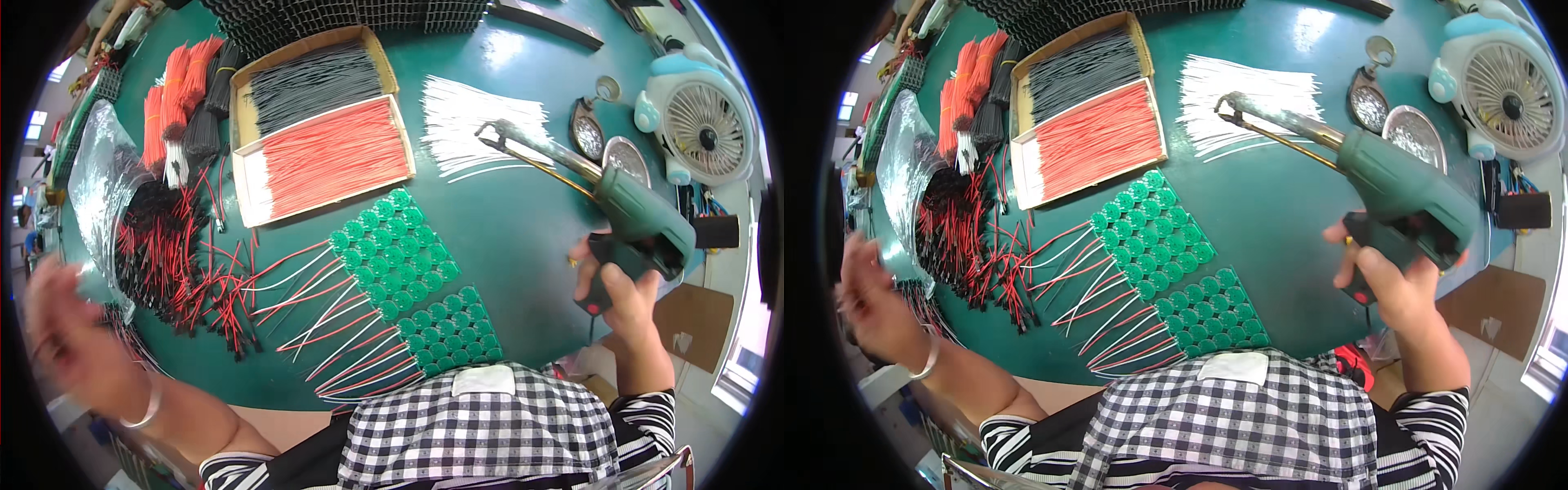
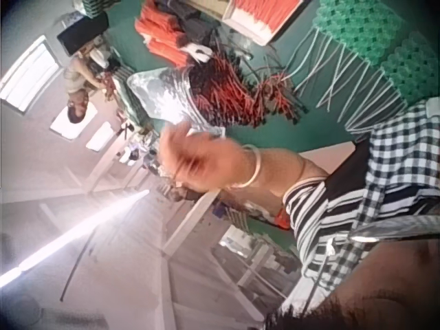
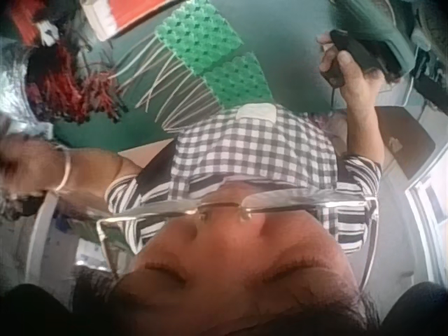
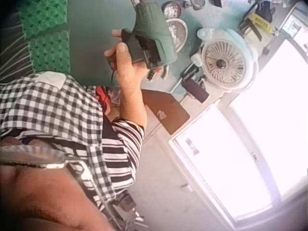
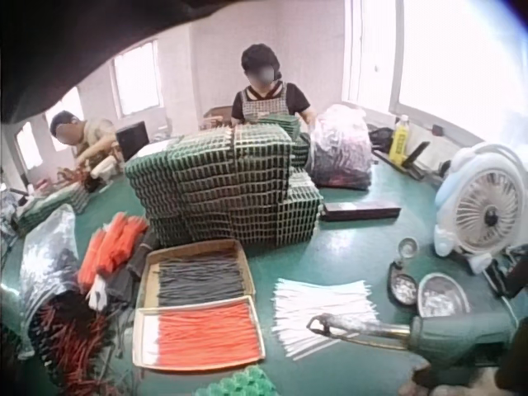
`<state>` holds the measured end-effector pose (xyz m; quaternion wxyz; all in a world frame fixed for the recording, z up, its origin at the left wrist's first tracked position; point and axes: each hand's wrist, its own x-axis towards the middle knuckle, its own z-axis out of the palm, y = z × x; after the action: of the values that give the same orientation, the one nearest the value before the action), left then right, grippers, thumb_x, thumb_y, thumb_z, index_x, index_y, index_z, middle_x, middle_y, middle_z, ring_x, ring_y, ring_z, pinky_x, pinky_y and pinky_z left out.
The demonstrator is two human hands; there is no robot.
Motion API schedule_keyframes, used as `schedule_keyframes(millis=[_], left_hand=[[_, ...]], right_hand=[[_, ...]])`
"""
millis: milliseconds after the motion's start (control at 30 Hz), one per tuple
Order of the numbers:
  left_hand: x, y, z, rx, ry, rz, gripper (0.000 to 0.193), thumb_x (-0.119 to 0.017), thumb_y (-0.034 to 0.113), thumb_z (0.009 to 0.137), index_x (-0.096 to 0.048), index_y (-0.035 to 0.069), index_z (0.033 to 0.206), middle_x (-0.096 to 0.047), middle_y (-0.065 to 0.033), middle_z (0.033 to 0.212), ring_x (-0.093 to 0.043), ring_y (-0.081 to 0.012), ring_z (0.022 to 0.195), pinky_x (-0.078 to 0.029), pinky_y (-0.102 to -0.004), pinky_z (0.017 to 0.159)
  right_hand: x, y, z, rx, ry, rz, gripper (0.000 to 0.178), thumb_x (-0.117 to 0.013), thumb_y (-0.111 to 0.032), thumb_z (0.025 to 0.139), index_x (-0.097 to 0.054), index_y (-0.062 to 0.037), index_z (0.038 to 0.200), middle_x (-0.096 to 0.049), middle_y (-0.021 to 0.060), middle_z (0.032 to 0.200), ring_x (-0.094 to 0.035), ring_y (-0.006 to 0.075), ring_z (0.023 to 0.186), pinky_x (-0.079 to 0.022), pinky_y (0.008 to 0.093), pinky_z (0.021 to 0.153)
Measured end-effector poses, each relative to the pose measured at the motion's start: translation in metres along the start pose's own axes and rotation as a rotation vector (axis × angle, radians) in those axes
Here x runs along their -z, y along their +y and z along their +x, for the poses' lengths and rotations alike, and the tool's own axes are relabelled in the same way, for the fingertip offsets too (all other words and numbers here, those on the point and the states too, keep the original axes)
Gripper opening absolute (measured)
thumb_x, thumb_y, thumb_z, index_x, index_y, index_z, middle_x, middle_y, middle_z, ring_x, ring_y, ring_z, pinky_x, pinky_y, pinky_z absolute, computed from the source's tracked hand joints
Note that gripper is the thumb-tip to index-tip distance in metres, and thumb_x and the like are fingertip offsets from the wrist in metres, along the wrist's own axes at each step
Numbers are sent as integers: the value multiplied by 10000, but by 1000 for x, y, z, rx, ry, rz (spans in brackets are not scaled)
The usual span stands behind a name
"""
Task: The person attaches red and black wires to green LED circuit panels using a hot glue gun.
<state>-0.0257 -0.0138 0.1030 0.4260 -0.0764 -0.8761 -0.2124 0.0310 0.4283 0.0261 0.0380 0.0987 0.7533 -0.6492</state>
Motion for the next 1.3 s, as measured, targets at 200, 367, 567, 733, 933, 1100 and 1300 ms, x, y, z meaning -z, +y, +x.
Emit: schedule_keyframes(millis=[200, 367, 567, 733, 933, 1100, 1300], left_hand=[[-99, 55, -93, -127, -939, -103, 468, -588, -115, 680, -607, 57, 1115, -621, -120, 943, -638, -259, 823, -519, -352, 643], [-113, 66, -108, -241, -812, -40, 442, -626, -12, 700, -626, 102, 1127, -588, -65, 953, -609, -247, 683, -505, -350, 596], [-122, 72, -110, -269, -784, -2, 458, -630, 9, 694, -627, 131, 1136, -559, -58, 911, -599, -228, 669, -503, -345, 583], [-130, 78, -107, -309, -780, -21, 446, -619, 27, 707, -628, 147, 1137, -550, -56, 910, -589, -216, 656, -500, -338, 582], [-130, 76, -107, -310, -815, -1, 451, -623, 38, 708, -624, 152, 1145, -556, -65, 941, -592, -210, 660, -499, -338, 585], [-103, 70, -76, -301, -728, 56, 421, -636, 44, 695, -640, 125, 1108, -585, -56, 890, -603, -206, 659, -491, -325, 568], [-72, 1, -56, -68, -872, -53, 357, -612, -28, 706, -646, 95, 1039, -626, -59, 797, -629, -205, 669, -499, -314, 597]], right_hand=[[-1, 9, -14, 37, -83, 140, 400, -583, -166, 845, -476, 46, 1167, -617, 201, 986, -604, 187, 603, -488, 289, 535], [4, 21, -27, -13, -32, 183, 398, -591, -195, 853, -491, 45, 1155, -617, 192, 1001, -608, 186, 618, -492, 293, 546], [-6, 26, -33, -68, -9, 207, 451, -599, -214, 839, -465, 56, 1175, -617, 193, 976, -605, 196, 596, -467, 284, 511], [-10, 29, -32, -65, 7, 193, 501, -605, -241, 816, -456, 77, 1173, -613, 201, 955, -604, 208, 577, -448, 277, 468], [-10, 29, -32, -59, -28, 201, 491, -613, -237, 813, -463, 70, 1165, -613, 203, 957, -607, 216, 585, -466, 298, 506], [-2, 25, -38, -96, -158, 222, 501, -621, -210, 830, -441, 33, 1230, -610, 209, 1017, -616, 196, 643, -497, 325, 674], [5, 34, -32, -27, -83, 163, 603, -670, -304, 797, -437, 70, 1210, -606, 216, 1008, -607, 209, 584, -498, 319, 587]])
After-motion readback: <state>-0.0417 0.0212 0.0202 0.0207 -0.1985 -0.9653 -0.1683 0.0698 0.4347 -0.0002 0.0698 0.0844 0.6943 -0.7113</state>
